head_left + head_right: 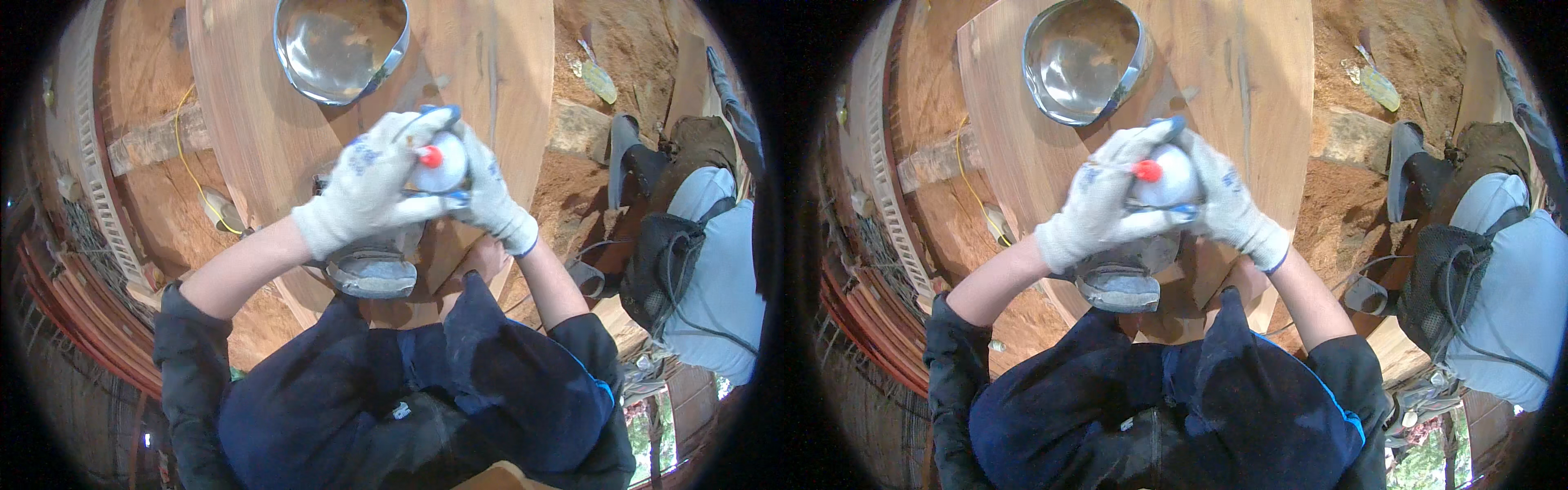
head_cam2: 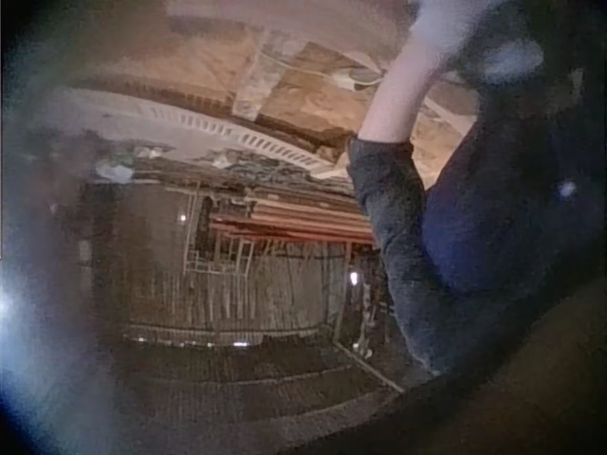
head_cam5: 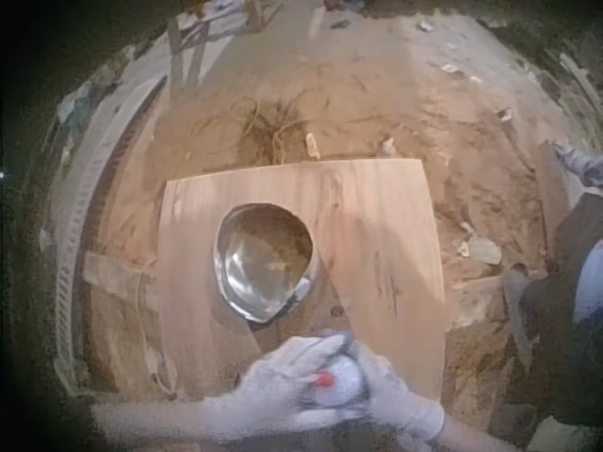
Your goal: The person applies glue from a bottle onto a large wooden board, spreads it with gloved hands, and uses an electric sander to smooth the surface. The person repeats the gluing and sanding steps on different areas of the board.
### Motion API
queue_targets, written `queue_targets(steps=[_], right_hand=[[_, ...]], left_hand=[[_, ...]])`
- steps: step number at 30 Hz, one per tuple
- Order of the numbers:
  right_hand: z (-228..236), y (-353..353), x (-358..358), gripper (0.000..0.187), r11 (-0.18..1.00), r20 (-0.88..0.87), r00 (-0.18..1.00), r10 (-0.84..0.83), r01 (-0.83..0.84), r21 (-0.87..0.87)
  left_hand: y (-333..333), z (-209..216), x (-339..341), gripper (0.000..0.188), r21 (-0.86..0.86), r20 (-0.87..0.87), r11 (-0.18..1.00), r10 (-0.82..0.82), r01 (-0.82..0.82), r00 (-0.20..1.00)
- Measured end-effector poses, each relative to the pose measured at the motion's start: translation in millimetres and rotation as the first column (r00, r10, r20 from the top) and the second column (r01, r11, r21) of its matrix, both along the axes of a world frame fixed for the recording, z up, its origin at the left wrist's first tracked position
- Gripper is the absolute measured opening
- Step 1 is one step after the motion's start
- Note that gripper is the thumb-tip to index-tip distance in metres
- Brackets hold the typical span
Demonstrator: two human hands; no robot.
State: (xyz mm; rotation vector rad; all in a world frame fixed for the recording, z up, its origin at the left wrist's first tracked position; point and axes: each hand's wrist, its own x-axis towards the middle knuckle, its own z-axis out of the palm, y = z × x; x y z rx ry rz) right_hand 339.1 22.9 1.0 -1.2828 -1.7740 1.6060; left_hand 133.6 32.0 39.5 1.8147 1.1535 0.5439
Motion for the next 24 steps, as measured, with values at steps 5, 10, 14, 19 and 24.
queue_targets(steps=[5, 10, 14, 19, 24], right_hand=[[-17.5, 7.9, 54.2, 0.088, 0.887, -0.035, 0.887, -0.461, 0.459, -0.06], [-20.0, 14.7, 99.5, 0.07, 0.758, -0.045, 0.759, -0.649, 0.641, -0.117], [-24.6, 4.1, 99.6, 0.065, 0.729, -0.113, 0.724, -0.681, 0.655, -0.199], [-26.5, -9.1, 100.3, 0.073, 0.796, 0.087, 0.792, -0.605, 0.604, 0.031], [-16.9, -15.0, 118.2, 0.071, 0.785, 0.047, 0.785, -0.617, 0.611, 0.104]], left_hand=[[2.9, -8.5, 36.4, 0.084, -0.146, 0.173, 0.988, 0.081, -0.056, 0.982], [19.2, -51.6, 42.9, 0.082, 0.095, -0.232, 0.992, 0.104, -0.084, 0.967], [58.6, -92.0, 72.7, 0.085, 0.276, -0.356, 0.942, 0.284, -0.19, 0.89], [61.8, -78.2, 83.7, 0.085, 0.187, -0.353, 0.981, 0.021, 0.049, 0.935], [37.9, -53.5, 8.1, 0.089, 0.542, -0.489, 0.834, 0.208, 0.108, 0.847]])
